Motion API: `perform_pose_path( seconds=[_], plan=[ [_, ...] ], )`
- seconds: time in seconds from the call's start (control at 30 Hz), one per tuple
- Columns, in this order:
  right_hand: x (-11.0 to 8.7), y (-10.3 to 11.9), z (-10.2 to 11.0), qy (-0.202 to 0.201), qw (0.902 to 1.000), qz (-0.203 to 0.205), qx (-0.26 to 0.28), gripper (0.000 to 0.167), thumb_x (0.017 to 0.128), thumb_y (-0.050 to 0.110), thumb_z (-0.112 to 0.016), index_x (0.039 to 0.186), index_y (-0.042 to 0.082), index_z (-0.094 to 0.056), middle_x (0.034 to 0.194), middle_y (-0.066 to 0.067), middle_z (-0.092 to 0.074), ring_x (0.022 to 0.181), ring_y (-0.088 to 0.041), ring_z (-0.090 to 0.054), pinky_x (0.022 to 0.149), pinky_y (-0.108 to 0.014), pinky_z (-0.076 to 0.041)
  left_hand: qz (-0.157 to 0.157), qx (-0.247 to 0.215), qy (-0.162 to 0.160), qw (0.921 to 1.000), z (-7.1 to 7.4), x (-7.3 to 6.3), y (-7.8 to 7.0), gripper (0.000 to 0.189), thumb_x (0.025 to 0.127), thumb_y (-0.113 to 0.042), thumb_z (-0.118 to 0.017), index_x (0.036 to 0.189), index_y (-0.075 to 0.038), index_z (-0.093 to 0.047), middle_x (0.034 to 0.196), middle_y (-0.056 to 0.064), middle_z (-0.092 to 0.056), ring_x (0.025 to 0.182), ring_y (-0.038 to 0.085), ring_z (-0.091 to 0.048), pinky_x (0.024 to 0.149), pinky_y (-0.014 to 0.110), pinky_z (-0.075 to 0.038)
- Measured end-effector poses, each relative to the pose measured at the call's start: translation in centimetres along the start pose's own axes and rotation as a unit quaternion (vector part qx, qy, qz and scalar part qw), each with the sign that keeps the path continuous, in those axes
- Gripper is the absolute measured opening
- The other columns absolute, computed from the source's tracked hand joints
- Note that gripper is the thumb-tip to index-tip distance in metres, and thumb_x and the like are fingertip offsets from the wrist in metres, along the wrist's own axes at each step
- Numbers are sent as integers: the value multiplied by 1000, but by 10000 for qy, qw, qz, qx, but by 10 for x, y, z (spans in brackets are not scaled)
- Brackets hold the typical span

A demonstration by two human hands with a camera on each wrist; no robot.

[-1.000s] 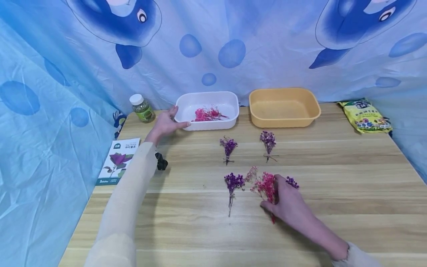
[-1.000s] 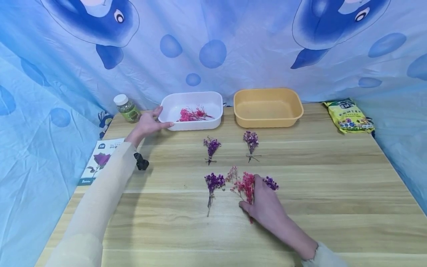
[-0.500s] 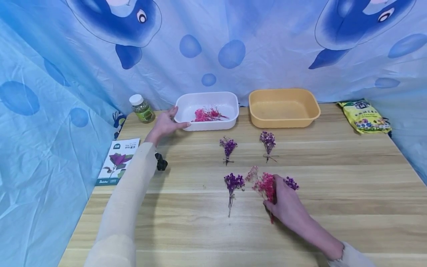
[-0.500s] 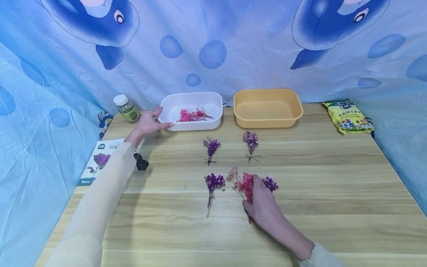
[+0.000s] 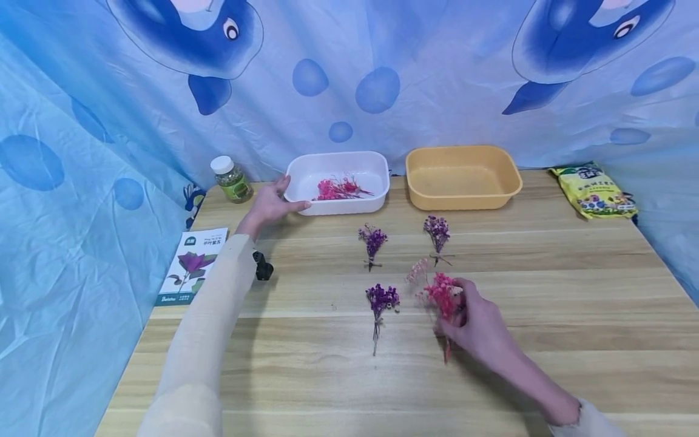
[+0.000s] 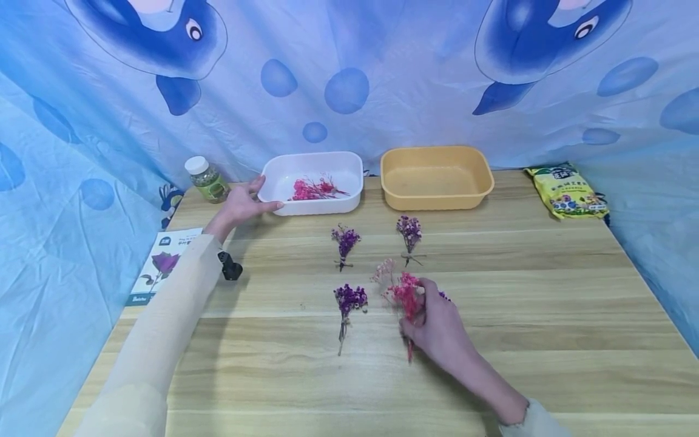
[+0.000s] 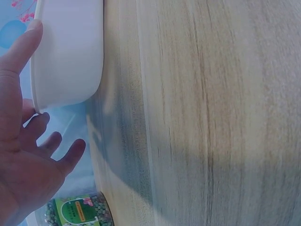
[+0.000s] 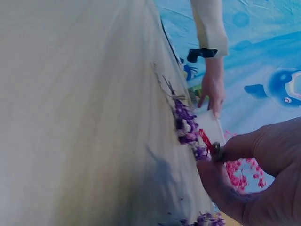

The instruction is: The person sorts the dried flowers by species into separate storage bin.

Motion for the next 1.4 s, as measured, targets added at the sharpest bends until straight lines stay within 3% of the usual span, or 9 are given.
perform_pose_path(
  seconds=[0.2, 0.47, 0.7, 0.93, 1.2, 1.4],
  plan=[
    [10, 9, 10, 33, 9984, 512, 246, 72, 72, -11, -81, 134, -11, -46, 89, -6, -65, 62, -6, -57, 51, -23, -53, 3, -7, -3, 10000, 0, -2, -1, 107, 79, -45, -84, 155, -4, -21, 163, 17, -12, 150, 35, -9, 121, 43, -10],
    [33, 14, 25, 333, 9957, 713, 487, 64, 78, -9, -79, 134, -11, -48, 92, -8, -66, 67, -11, -62, 54, -25, -56, -11, 20, -15, 10000, 1, -2, -1, 106, 80, -46, -84, 155, -4, -21, 163, 16, -13, 150, 35, -10, 121, 43, -10],
    [63, 19, 37, 434, 9949, 894, 158, 59, 81, -3, -79, 132, -9, -51, 94, -11, -66, 75, -18, -63, 59, -26, -56, -34, 38, -39, 10000, 1, -2, -1, 106, 80, -45, -84, 155, -4, -21, 163, 16, -14, 150, 35, -10, 121, 42, -10],
    [96, 27, 43, 434, 9888, 1431, 2, 57, 78, -9, -79, 129, -13, -53, 91, -14, -67, 73, -23, -65, 62, -27, -57, -2, -4, -36, 10000, 0, -2, 0, 108, 79, -48, -84, 155, -5, -21, 164, 15, -13, 150, 35, -9, 121, 43, -10],
    [133, 39, 43, 611, 9879, 1415, -159, 55, 83, -3, -77, 132, -10, -53, 96, -16, -67, 81, -27, -66, 72, -39, -59, -88, 80, -51, 9999, 2, -3, -2, 106, 80, -45, -83, 155, -3, -22, 163, 18, -14, 149, 36, -11, 121, 44, -11],
    [165, 50, 39, 668, 9856, 1542, -185, 48, 86, -2, -74, 130, -9, -54, 98, -20, -68, 82, -32, -68, 69, -40, -60, -47, 90, -31, 9999, 0, -3, -1, 107, 79, -47, -83, 155, -4, -22, 163, 17, -14, 150, 35, -10, 121, 44, -11]
  ],
)
Point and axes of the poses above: each hand's wrist, its own x-axis towards the middle knuckle, its own z-axis out of the back of the hand, y = z × x, the point moved 7 cm from there along x, towards the middle knuckle
